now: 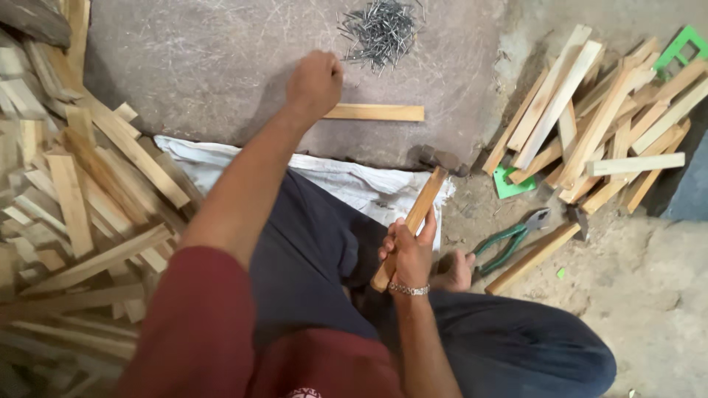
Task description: The person sits on the floor and repeatedly hammers nails into small wooden slats. They pick up a nail, place it on a slat, and strike it with a hammer, then move the finished piece aside and repeat the process.
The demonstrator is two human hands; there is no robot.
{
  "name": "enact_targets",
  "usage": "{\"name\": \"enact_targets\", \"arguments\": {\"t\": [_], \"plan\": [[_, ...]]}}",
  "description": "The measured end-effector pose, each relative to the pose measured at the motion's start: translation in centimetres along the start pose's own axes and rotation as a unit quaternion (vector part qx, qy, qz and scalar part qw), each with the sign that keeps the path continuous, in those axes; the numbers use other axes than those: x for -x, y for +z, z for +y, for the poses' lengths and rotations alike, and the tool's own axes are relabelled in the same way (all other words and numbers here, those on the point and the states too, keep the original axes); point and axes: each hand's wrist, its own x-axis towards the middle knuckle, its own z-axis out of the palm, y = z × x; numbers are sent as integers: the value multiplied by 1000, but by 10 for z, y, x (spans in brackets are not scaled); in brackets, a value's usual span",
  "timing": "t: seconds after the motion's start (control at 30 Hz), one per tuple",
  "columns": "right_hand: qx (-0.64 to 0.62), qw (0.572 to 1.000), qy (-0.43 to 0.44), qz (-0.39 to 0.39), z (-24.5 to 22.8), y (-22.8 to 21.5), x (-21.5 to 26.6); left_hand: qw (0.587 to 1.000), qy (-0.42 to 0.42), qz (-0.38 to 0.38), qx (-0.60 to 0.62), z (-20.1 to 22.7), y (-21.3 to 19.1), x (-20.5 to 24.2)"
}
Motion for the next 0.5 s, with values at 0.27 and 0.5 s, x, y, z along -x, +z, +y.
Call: {"name": "enact_targets", "arguments": {"t": [0.27, 0.5], "plan": [[112, 992, -18, 46, -2, 6, 0, 997, 68, 28, -29, 14, 31, -52], [453, 804, -372, 97, -14, 10, -30, 999, 24, 8, -19, 8, 39, -58]]}}
